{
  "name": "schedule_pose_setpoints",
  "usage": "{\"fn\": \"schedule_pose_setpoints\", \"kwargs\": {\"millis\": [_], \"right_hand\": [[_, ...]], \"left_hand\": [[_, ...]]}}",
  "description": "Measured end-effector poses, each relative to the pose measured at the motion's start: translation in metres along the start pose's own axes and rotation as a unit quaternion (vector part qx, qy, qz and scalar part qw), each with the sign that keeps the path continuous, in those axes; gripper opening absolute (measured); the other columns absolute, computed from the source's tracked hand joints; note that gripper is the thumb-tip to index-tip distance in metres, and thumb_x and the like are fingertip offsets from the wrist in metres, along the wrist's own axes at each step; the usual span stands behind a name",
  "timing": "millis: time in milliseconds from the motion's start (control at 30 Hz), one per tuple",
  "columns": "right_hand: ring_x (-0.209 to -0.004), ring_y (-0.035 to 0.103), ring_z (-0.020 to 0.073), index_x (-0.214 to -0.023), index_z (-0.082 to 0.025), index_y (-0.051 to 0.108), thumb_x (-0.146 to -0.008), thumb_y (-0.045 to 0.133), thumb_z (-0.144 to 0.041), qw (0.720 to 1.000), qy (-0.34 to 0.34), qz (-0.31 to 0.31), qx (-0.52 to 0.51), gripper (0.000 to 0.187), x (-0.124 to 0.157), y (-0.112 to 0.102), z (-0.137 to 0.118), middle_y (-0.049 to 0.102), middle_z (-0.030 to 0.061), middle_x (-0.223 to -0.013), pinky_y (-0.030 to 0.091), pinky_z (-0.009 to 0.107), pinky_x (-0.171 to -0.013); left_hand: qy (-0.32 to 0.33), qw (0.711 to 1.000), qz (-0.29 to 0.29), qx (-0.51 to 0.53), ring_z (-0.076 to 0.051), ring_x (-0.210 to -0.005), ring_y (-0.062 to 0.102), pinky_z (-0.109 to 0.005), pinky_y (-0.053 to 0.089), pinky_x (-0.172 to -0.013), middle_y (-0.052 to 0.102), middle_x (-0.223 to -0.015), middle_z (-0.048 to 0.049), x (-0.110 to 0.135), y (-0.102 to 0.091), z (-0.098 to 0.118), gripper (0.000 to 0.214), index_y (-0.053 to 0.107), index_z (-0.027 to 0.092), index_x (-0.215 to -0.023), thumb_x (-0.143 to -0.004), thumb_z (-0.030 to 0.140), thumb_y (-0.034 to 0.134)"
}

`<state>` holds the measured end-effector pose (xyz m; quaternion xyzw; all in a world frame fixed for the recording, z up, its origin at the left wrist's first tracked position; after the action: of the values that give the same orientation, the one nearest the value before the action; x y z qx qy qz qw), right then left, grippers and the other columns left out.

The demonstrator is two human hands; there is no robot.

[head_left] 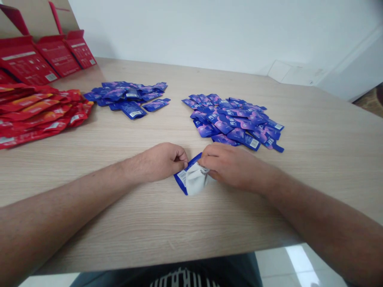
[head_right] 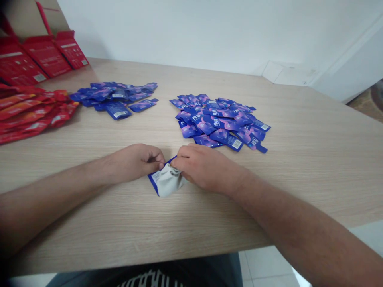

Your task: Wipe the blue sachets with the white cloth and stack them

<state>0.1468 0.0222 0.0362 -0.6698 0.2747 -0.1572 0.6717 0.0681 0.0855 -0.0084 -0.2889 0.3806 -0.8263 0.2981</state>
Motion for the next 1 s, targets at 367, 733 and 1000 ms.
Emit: {"fn": "schedule_pose_setpoints", "kwargs": {"millis": [367,733,1000], "right_hand": [[-0.097,0.056,0.0223,-0.104,-0.016,0.066,-0.092,0.056,-0.014,0.999,0.025,0.031,-0.018,0.016,0.001,-0.003,0.017,0.064,0.0099,-0.103,0.045,0.036,-0.087],[-0.095,0.056,0.0216,-0.101,-0.016,0.066,-0.091,0.057,-0.014,0.999,0.010,0.021,-0.026,0.014,0.000,-0.003,0.006,0.063,0.0088,-0.102,0.045,0.035,-0.087],[-0.093,0.056,0.0206,-0.101,-0.017,0.067,-0.094,0.054,-0.015,1.000,-0.020,0.012,-0.008,0.015,-0.002,0.000,-0.006,0.063,0.0084,-0.099,0.044,0.034,-0.084]], "left_hand": [[0.001,1.000,-0.004,-0.018,-0.012,-0.067,0.061,-0.023,0.040,-0.061,0.070,-0.074,0.0043,0.001,0.001,0.002,0.023,0.071,0.023,-0.086,-0.080,0.026,0.050],[0.004,1.000,-0.001,-0.018,-0.012,-0.067,0.062,-0.023,0.039,-0.060,0.071,-0.074,0.0048,0.002,0.001,0.005,0.023,0.071,0.023,-0.086,-0.080,0.025,0.049],[-0.003,1.000,-0.007,-0.011,-0.012,-0.069,0.061,-0.023,0.039,-0.062,0.071,-0.075,0.0041,0.002,0.002,0.003,0.024,0.071,0.023,-0.088,-0.081,0.026,0.049]]}}
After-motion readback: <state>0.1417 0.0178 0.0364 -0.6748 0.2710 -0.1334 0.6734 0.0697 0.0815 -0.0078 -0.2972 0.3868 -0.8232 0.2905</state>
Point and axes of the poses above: each hand's wrist, its own x-axis away from the middle knuckle, its own y-axis out of the palm, z = x × y, the point moved 10 cm from there along -x, towards the middle knuckle
